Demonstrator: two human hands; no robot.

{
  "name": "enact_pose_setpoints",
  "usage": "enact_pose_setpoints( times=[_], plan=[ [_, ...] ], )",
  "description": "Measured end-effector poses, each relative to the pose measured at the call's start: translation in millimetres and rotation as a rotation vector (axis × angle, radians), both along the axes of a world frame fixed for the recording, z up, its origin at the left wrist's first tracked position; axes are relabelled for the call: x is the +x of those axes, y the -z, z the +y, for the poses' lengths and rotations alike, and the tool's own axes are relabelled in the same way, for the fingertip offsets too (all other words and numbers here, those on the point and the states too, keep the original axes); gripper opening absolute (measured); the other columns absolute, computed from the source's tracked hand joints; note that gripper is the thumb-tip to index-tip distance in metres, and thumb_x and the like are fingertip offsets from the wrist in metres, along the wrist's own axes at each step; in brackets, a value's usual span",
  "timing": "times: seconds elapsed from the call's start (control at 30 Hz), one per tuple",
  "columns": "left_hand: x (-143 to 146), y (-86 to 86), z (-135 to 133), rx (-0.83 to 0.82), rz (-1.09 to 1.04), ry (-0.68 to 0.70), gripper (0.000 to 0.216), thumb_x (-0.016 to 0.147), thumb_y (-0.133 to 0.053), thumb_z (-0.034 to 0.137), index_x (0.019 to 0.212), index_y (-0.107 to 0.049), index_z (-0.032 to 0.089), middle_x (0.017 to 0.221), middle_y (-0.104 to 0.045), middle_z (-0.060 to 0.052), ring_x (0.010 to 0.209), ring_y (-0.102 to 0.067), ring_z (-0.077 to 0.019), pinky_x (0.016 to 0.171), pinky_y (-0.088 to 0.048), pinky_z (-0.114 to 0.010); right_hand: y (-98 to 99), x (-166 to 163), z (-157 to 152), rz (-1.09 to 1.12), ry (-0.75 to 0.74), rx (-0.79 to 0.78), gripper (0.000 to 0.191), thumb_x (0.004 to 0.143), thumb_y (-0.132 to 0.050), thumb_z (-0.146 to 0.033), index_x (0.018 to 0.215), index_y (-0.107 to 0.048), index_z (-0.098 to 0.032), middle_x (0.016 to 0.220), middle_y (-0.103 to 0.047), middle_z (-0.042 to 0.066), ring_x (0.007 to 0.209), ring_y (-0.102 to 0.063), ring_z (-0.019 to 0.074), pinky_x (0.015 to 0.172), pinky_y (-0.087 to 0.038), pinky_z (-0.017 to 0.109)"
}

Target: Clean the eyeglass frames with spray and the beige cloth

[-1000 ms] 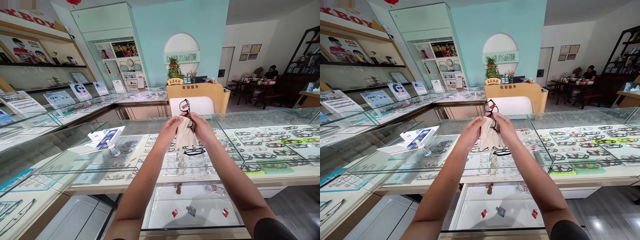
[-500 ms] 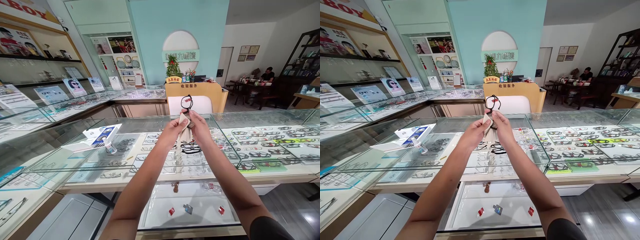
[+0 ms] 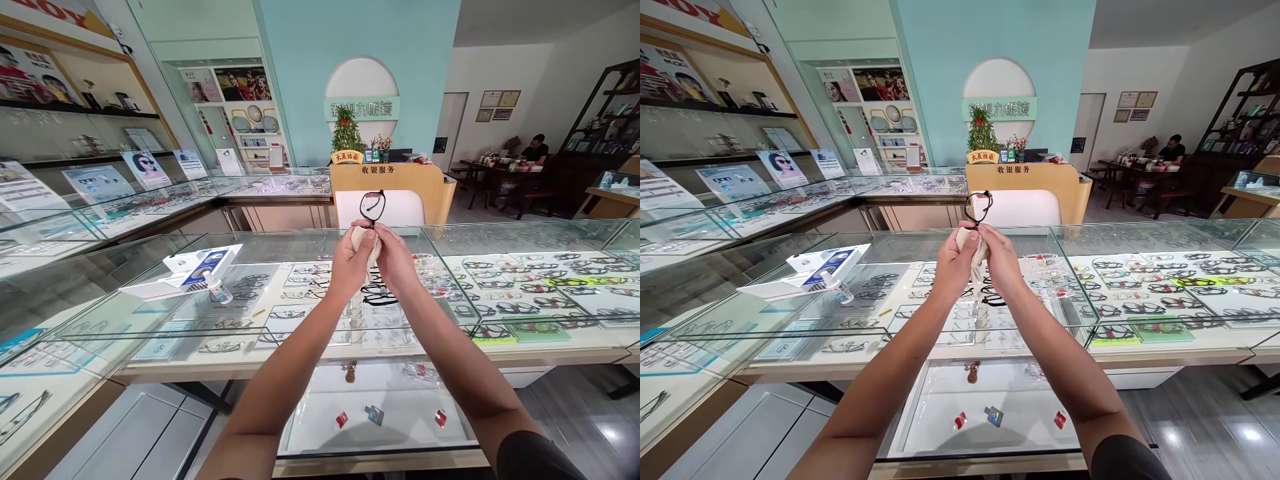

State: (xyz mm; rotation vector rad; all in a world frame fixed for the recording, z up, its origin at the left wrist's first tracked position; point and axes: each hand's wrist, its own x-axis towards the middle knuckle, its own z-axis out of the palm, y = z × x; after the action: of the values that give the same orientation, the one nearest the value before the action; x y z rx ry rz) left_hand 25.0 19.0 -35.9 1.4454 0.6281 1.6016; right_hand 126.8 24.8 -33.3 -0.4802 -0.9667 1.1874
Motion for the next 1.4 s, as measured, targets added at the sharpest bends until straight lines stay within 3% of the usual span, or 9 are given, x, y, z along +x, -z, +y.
enact_pose_setpoints(
  times=[0.27,0.43,0.53,0.63,0.83,1.03,1.17,1.27,1.4],
  plan=[
    [-15,-2.0,7,0.098,0.215,-0.124,0.055,0.099,-0.059,0.074,0.099,-0.072,0.020,0.071,-0.052,0.002,0.069,-0.046,-0.0149,0.068,-0.040,-0.028,-1.2,8,-1,-0.148,0.006,0.098,0.038,0.086,-0.079,-0.061,0.098,-0.088,-0.026,0.116,-0.084,0.003,0.112,-0.073,0.0259,0.101,-0.057,0.038],
    [-31,-11.4,8,0.121,0.338,0.073,0.053,0.098,-0.063,0.070,0.092,-0.069,0.018,0.084,-0.063,-0.002,0.080,-0.054,-0.0164,0.077,-0.045,-0.028,-5.6,14,-3,-0.119,0.035,0.115,0.033,0.087,-0.081,-0.057,0.098,-0.089,-0.027,0.118,-0.084,0.002,0.116,-0.073,0.0258,0.107,-0.056,0.038],
    [-37,-15.8,6,0.075,0.378,0.191,0.048,0.094,-0.073,0.065,0.101,-0.070,0.018,0.086,-0.065,-0.002,0.076,-0.054,-0.0156,0.071,-0.044,-0.027,-6.4,15,-2,-0.115,0.025,0.111,0.033,0.086,-0.081,-0.057,0.096,-0.089,-0.026,0.116,-0.084,0.003,0.112,-0.074,0.0253,0.103,-0.057,0.037],
    [-36,-16.3,4,0.030,0.333,0.207,0.049,0.086,-0.084,0.059,0.107,-0.071,0.017,0.084,-0.066,-0.001,0.072,-0.055,-0.0148,0.065,-0.042,-0.025,-5.6,13,-2,-0.104,0.009,0.094,0.034,0.086,-0.082,-0.057,0.098,-0.089,-0.026,0.112,-0.085,0.003,0.107,-0.073,0.0236,0.095,-0.057,0.035],
    [-21,-9.8,3,0.049,0.211,0.019,0.048,0.081,-0.090,0.053,0.109,-0.074,0.018,0.082,-0.067,0.000,0.071,-0.055,-0.0137,0.066,-0.044,-0.025,-2.8,9,-3,-0.046,-0.083,0.062,0.035,0.086,-0.082,-0.057,0.102,-0.089,-0.027,0.104,-0.084,0.002,0.105,-0.072,0.0225,0.092,-0.056,0.032],
    [-5,-4.1,-3,0.067,0.131,-0.162,0.039,0.091,-0.079,0.057,0.101,-0.074,0.019,0.068,-0.055,0.003,0.060,-0.045,-0.0117,0.057,-0.037,-0.024,2.3,6,2,-0.113,-0.041,0.082,0.036,0.087,-0.079,-0.060,0.102,-0.090,-0.028,0.098,-0.082,-0.001,0.100,-0.071,0.0227,0.089,-0.056,0.034],
    [-1,-3.0,-4,0.086,0.104,-0.223,0.043,0.093,-0.075,0.062,0.096,-0.075,0.020,0.068,-0.055,0.002,0.061,-0.045,-0.0123,0.058,-0.037,-0.025,2.0,7,4,-0.093,-0.062,0.088,0.037,0.085,-0.081,-0.060,0.098,-0.090,-0.027,0.101,-0.083,0.001,0.106,-0.072,0.0242,0.092,-0.057,0.035],
    [-8,-3.5,3,0.101,0.149,-0.174,0.049,0.094,-0.070,0.069,0.087,-0.073,0.020,0.070,-0.056,0.001,0.064,-0.047,-0.0132,0.061,-0.039,-0.026,-0.4,12,5,-0.082,-0.070,0.125,0.033,0.082,-0.085,-0.058,0.094,-0.089,-0.027,0.106,-0.083,0.001,0.111,-0.072,0.0234,0.102,-0.055,0.035],
    [-29,-7.1,13,0.110,0.256,0.013,0.054,0.093,-0.069,0.072,0.080,-0.068,0.019,0.071,-0.058,-0.001,0.067,-0.050,-0.0150,0.064,-0.042,-0.028,-3.9,22,4,-0.135,-0.064,0.181,0.032,0.083,-0.086,-0.058,0.094,-0.089,-0.028,0.115,-0.081,0.001,0.115,-0.070,0.0220,0.109,-0.054,0.036]
  ],
)
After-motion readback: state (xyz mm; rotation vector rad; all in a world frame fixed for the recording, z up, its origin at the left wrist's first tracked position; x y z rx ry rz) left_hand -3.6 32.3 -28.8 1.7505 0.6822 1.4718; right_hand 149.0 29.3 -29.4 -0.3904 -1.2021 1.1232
